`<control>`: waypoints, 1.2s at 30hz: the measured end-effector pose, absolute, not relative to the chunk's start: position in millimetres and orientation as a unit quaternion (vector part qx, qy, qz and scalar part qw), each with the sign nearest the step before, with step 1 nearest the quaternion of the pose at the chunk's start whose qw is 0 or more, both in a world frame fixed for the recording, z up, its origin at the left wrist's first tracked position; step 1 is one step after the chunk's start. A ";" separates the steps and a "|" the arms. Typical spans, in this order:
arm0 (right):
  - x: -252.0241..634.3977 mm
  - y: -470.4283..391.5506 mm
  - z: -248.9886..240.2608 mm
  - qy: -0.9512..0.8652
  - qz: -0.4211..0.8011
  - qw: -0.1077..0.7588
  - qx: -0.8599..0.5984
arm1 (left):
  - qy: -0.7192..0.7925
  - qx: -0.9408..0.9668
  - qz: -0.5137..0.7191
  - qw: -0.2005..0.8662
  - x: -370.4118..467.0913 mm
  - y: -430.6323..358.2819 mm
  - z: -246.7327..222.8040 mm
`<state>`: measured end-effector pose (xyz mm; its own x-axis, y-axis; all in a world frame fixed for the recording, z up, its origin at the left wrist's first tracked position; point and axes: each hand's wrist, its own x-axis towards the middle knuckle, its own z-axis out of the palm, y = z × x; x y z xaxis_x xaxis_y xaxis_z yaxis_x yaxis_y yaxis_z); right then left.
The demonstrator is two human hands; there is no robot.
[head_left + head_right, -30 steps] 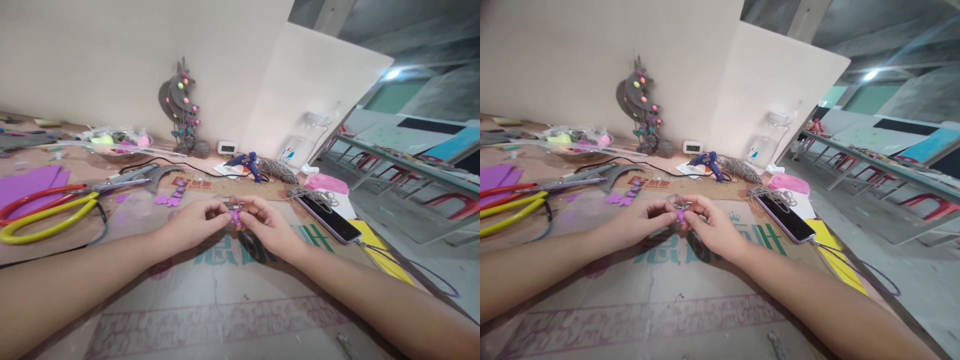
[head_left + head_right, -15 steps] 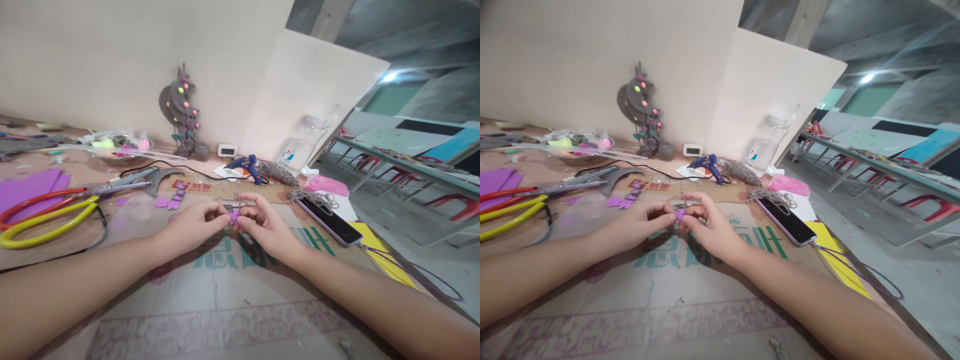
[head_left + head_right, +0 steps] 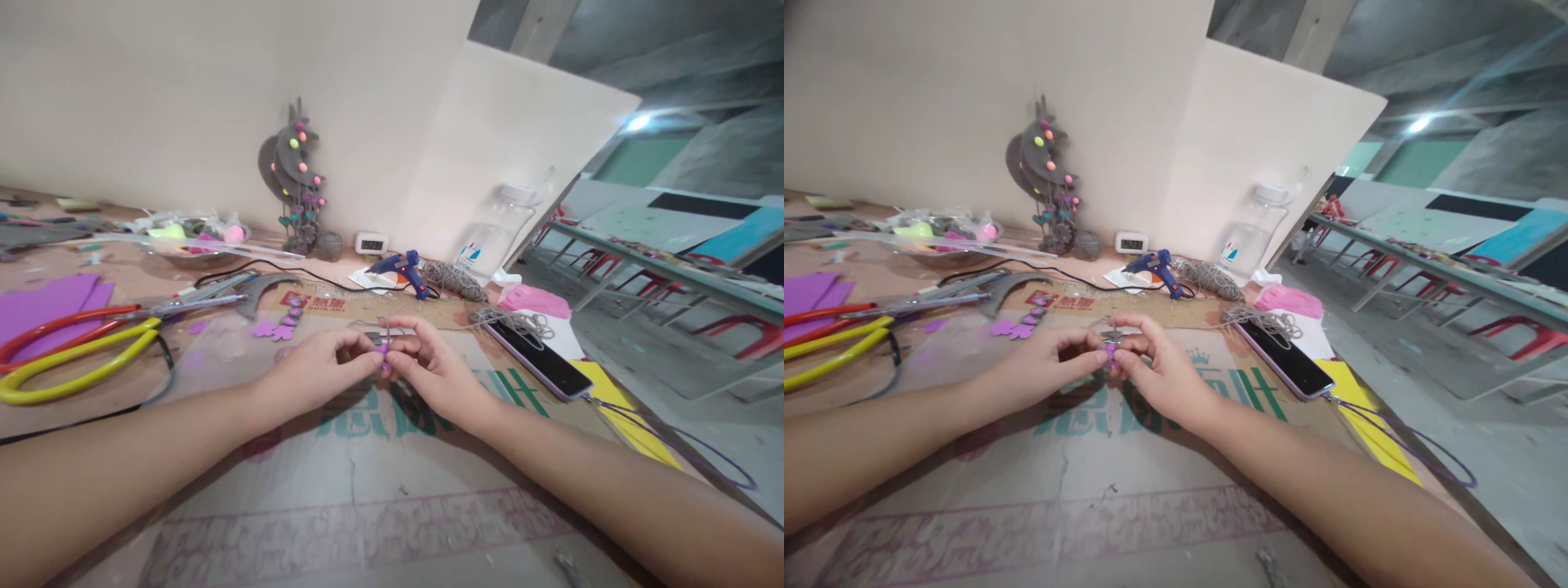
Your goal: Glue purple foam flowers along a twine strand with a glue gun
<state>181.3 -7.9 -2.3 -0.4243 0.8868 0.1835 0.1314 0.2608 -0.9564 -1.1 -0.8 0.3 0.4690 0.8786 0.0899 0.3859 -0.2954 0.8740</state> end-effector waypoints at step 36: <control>185.2 -12.0 0.7 -0.806 0.301 0.336 -0.384 | 0.387 0.704 0.404 0.438 -4.1 -0.8 -2.0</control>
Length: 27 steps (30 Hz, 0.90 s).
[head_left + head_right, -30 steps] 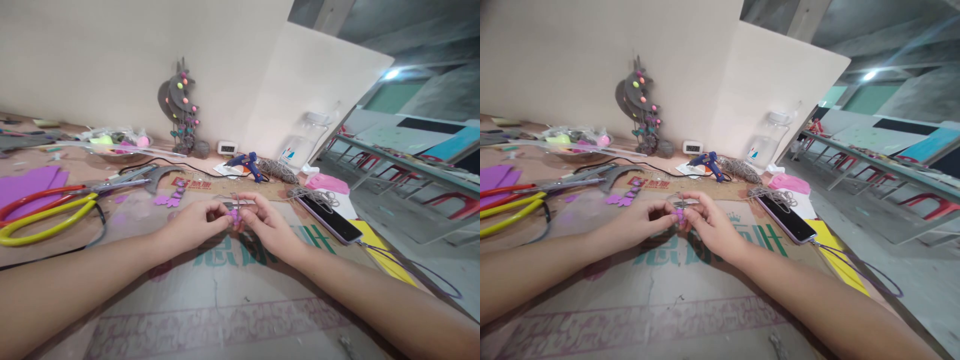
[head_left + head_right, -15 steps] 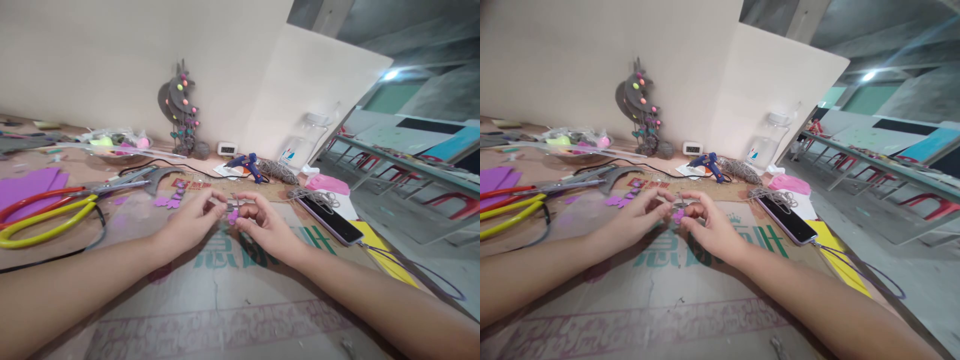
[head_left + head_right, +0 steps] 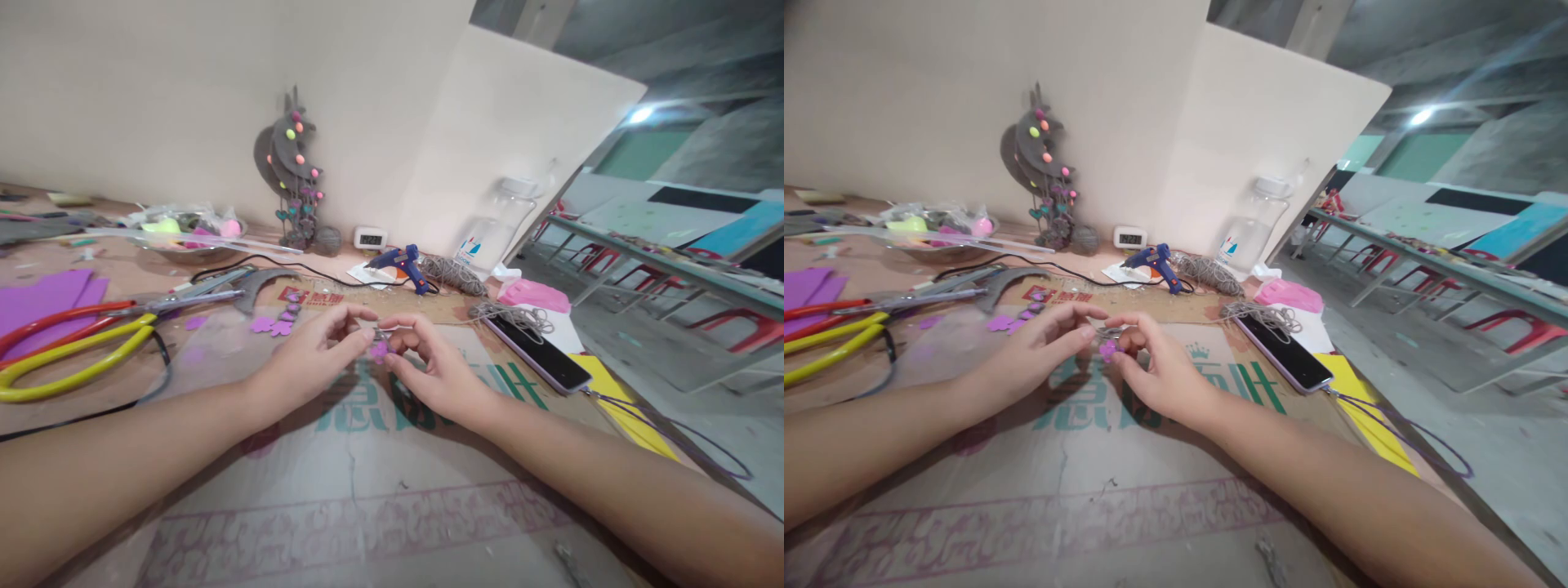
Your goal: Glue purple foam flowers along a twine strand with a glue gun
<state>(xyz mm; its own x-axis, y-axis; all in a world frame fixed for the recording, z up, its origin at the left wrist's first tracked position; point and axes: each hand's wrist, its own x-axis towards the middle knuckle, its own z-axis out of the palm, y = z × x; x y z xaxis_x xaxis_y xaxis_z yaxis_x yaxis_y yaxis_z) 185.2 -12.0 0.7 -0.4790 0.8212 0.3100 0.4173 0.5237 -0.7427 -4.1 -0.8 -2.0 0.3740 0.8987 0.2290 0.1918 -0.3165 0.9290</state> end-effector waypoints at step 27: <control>186.8 -14.5 0.7 -0.817 0.240 0.353 -0.388 | 0.440 0.748 0.339 0.363 -2.3 -6.3 1.7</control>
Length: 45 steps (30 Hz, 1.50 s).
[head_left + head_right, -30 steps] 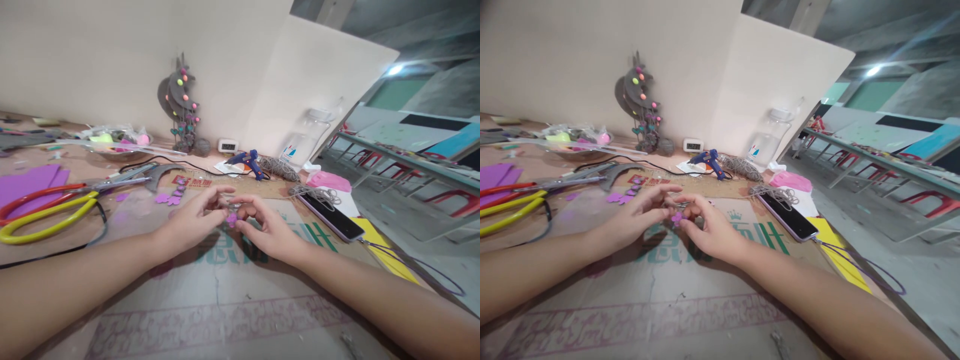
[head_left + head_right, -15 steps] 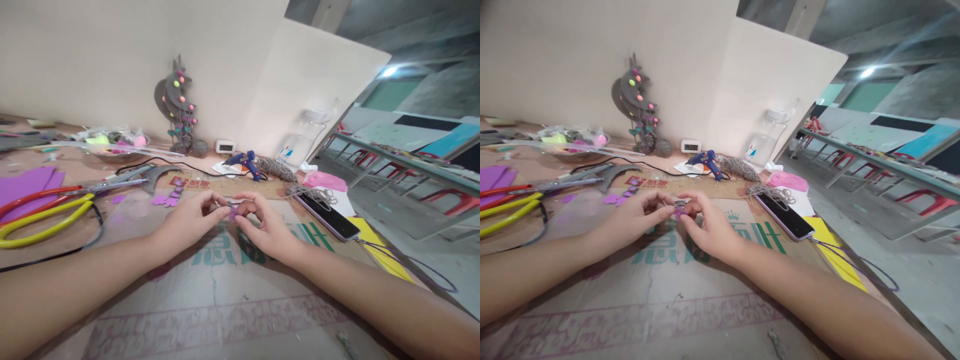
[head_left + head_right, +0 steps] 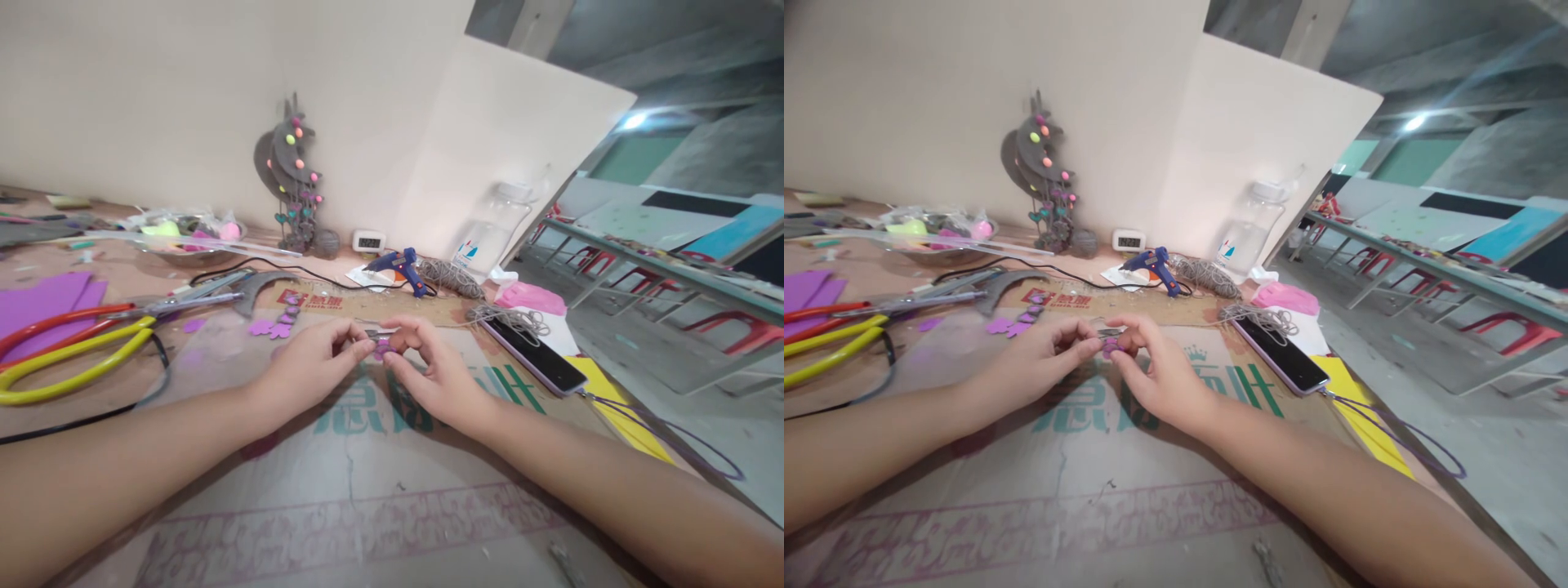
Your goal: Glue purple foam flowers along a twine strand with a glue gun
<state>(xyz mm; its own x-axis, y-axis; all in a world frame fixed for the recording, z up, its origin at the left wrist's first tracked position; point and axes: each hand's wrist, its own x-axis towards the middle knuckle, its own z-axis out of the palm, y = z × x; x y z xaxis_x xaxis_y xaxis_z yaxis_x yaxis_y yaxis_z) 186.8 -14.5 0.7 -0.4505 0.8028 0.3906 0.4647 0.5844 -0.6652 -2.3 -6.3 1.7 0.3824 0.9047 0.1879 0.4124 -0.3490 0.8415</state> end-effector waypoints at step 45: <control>188.2 -17.3 1.0 -0.821 0.281 0.350 -0.354 | 0.395 0.733 0.352 0.428 -1.3 -7.0 5.2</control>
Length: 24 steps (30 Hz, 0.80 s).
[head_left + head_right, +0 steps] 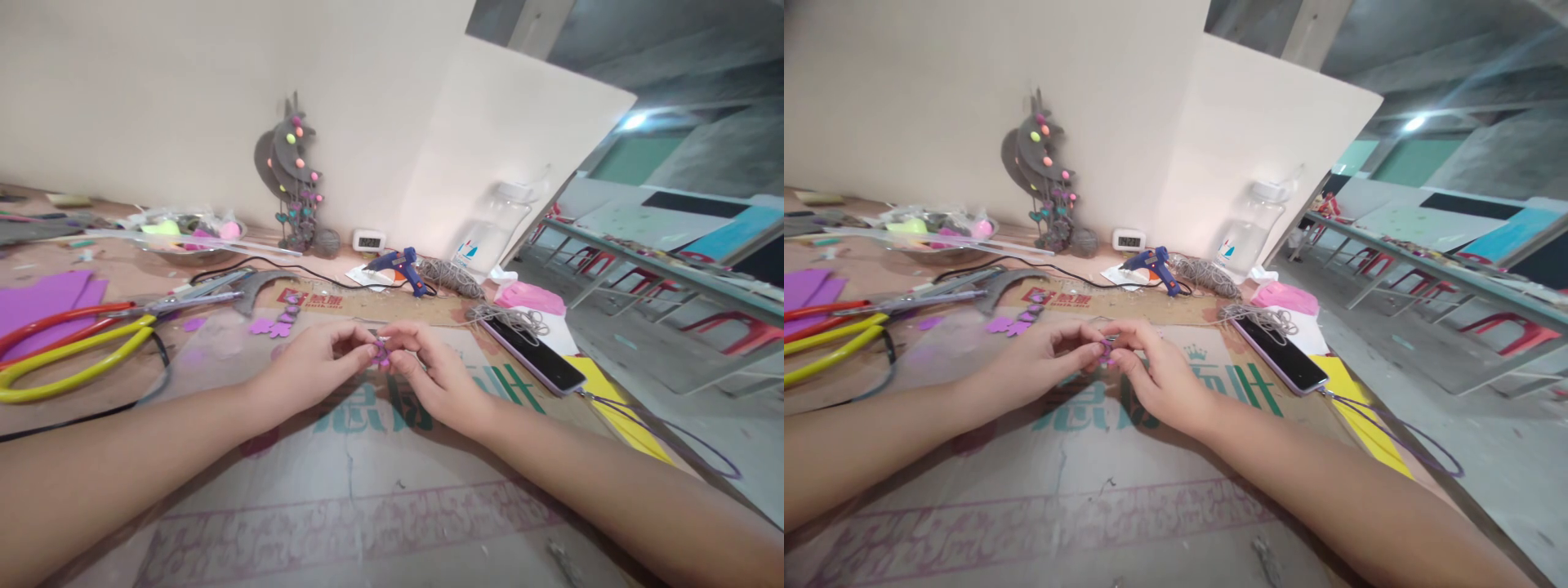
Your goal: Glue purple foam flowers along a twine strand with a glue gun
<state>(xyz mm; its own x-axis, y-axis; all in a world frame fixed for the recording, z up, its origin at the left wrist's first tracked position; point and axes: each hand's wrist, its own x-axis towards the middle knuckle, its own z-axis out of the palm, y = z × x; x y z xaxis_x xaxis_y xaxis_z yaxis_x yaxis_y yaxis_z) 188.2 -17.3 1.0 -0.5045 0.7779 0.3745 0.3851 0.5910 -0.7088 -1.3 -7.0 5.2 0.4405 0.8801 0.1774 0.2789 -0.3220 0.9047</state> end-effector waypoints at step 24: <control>186.9 -15.2 -1.3 -0.789 0.269 0.393 -0.388 | 0.393 0.744 0.346 0.415 -0.5 -3.8 -1.3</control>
<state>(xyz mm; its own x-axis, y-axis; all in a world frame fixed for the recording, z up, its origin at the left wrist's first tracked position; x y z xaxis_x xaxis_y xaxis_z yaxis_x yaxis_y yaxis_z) 186.9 -15.2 -1.3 -0.3896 0.8242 0.4110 0.4011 0.5535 -0.7299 -0.5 -3.8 -1.3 0.4511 0.8724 0.1883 0.2971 -0.3458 0.8900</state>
